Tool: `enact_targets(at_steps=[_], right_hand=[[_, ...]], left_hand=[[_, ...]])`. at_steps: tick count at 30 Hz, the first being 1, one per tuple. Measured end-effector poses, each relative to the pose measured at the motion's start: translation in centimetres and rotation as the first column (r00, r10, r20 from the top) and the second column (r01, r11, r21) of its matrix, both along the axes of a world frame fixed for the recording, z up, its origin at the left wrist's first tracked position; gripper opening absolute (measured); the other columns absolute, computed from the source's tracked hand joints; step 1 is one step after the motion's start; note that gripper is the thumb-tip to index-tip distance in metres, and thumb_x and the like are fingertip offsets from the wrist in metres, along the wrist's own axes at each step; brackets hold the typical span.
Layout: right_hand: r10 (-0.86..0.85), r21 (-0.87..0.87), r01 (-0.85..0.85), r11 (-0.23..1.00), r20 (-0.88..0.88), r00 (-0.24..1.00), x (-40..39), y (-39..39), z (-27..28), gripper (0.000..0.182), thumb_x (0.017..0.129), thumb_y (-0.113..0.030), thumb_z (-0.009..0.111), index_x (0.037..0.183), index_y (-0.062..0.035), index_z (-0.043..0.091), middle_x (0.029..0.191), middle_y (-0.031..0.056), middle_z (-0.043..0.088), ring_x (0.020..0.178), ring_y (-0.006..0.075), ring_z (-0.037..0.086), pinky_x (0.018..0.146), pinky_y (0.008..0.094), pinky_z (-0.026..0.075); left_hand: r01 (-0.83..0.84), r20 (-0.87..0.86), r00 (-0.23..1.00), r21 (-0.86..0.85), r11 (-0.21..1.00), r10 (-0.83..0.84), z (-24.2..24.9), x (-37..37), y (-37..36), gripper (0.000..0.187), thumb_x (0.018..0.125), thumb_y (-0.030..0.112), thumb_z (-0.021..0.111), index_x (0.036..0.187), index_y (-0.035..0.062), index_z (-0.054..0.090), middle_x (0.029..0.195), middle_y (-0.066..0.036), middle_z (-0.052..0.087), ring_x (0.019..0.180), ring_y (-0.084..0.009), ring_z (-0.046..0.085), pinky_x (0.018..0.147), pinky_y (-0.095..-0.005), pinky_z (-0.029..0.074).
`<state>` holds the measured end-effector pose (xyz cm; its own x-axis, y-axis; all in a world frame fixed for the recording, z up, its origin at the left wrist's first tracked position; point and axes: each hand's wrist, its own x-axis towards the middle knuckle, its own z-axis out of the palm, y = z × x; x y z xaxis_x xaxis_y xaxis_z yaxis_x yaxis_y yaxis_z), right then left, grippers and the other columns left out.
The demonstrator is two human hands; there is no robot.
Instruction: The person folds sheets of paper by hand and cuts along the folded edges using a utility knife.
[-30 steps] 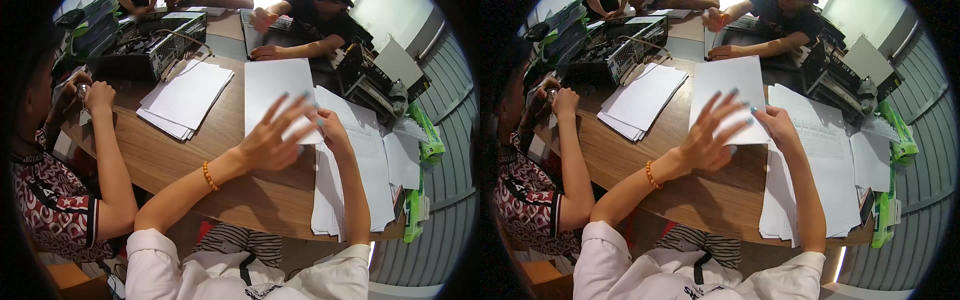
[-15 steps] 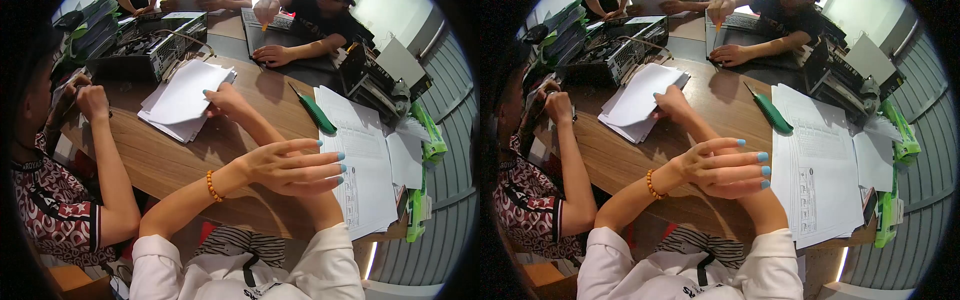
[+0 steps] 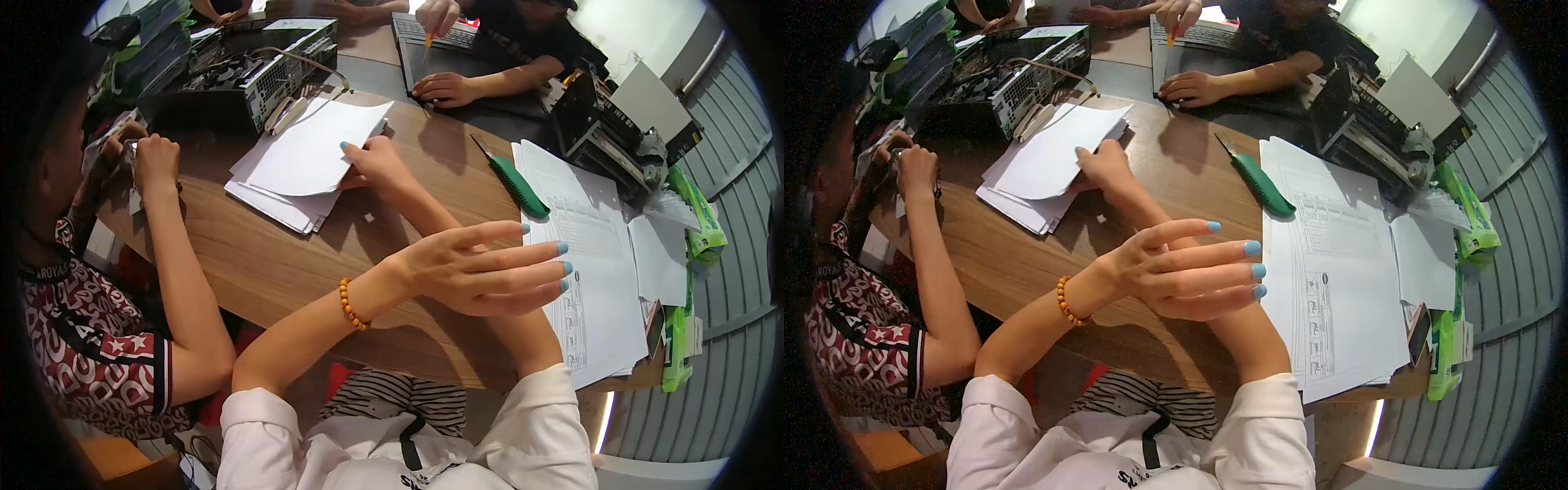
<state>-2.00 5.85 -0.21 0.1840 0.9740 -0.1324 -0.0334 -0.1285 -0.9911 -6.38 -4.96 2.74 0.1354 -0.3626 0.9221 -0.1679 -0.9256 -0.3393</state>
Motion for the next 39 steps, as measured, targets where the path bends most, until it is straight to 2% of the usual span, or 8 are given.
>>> enact_targets(at_steps=[8,10,15,25,30,31,34,39], right_hand=[[0.027,0.061,-0.032,0.998,0.08,0.996,-1.5,2.2,-1.7,0.031,0.09,-0.02,0.052,0.088,0.0099,0.058,0.076,0.0156,0.063,0.061,0.0228,0.063,0.053,0.0333,0.056],[0.161,-0.184,-0.101,0.978,0.346,0.924,-0.9,-0.1,1.7,0.044,0.092,-0.032,0.05,0.073,0.0066,0.061,0.059,0.0113,0.06,0.047,0.0181,0.058,0.041,0.0292,0.049],[0.328,-0.306,-0.173,0.936,0.581,0.745,0.9,-1.1,2.3,0.057,0.09,-0.047,0.044,0.065,0.0002,0.061,0.052,0.007,0.057,0.037,0.0132,0.049,0.035,0.0277,0.038],[0.099,0.08,-0.274,0.958,0.807,0.582,5.1,-4.6,0.8,0.033,0.088,-0.029,0.05,0.078,-0.0005,0.063,0.068,0.011,0.063,0.06,0.0201,0.059,0.057,0.0318,0.047],[-0.059,0.108,-0.091,0.99,0.901,0.429,12.3,-19.0,4.8,0.017,0.083,-0.012,0.058,0.097,-0.0024,0.057,0.093,0.0138,0.059,0.082,0.0246,0.059,0.072,0.0346,0.046],[-0.2,0.255,-0.123,0.959,0.918,0.342,13.6,-22.2,4.5,0.016,0.084,-0.017,0.059,0.089,-0.0022,0.057,0.087,0.0135,0.057,0.08,0.0301,0.057,0.071,0.0374,0.046],[-0.069,0.065,0.025,0.998,0.972,0.225,15.7,-32.5,5.7,0.048,0.081,-0.021,0.063,0.122,-0.0023,0.047,0.124,0.0188,0.049,0.114,0.0336,0.048,0.095,0.038,0.039],[0.231,-0.253,0.198,0.947,0.964,0.13,12.4,-44.3,5.0,0.071,0.074,-0.027,0.069,0.134,-0.0053,0.036,0.139,0.0174,0.035,0.128,0.0335,0.034,0.104,0.0513,0.028]], left_hand=[[0.022,0.0,1.0,-0.102,0.995,-0.022,-0.5,0.6,0.3,0.031,0.08,0.021,0.064,0.111,0.0192,0.06,0.121,0.003,0.05,0.111,-0.0109,0.051,0.094,-0.0323,0.041],[-0.002,-0.034,0.999,-0.087,0.996,-0.001,-0.2,0.1,0.5,0.035,0.077,0.021,0.069,0.111,0.0194,0.06,0.119,0.003,0.05,0.111,-0.0109,0.051,0.097,-0.0321,0.039],[-0.016,-0.064,0.998,-0.104,0.994,0.009,-0.5,0.4,0.6,0.038,0.073,0.02,0.073,0.109,0.0198,0.06,0.117,0.003,0.053,0.112,-0.0116,0.05,0.1,-0.032,0.037],[-0.015,-0.17,0.985,-0.041,0.999,0.008,-1.2,0.2,2.3,0.035,0.077,0.011,0.058,0.112,0.0114,0.06,0.119,-0.006,0.05,0.114,-0.0192,0.048,0.095,-0.0354,0.039],[-0.124,-0.341,0.939,-0.207,0.971,0.048,-1.1,0.6,3.0,0.043,0.074,0.004,0.055,0.117,0.0082,0.053,0.12,-0.01,0.048,0.112,-0.0249,0.048,0.096,-0.0386,0.035],[-0.167,-0.418,0.908,-0.273,0.947,0.04,-1.2,0.9,3.3,0.042,0.074,0.002,0.055,0.116,0.0075,0.051,0.12,-0.011,0.048,0.112,-0.0264,0.047,0.095,-0.0395,0.035],[-0.232,-0.547,0.837,-0.363,0.902,-0.005,-2.1,2.3,3.9,0.036,0.075,0.001,0.056,0.11,0.0059,0.051,0.121,-0.013,0.047,0.112,-0.0285,0.046,0.094,-0.0407,0.036],[-0.132,-0.654,0.75,-0.293,0.947,-0.098,-2.0,4.9,3.6,0.031,0.076,0.002,0.056,0.106,0.0054,0.051,0.122,-0.013,0.048,0.114,-0.0281,0.045,0.095,-0.0404,0.036]])
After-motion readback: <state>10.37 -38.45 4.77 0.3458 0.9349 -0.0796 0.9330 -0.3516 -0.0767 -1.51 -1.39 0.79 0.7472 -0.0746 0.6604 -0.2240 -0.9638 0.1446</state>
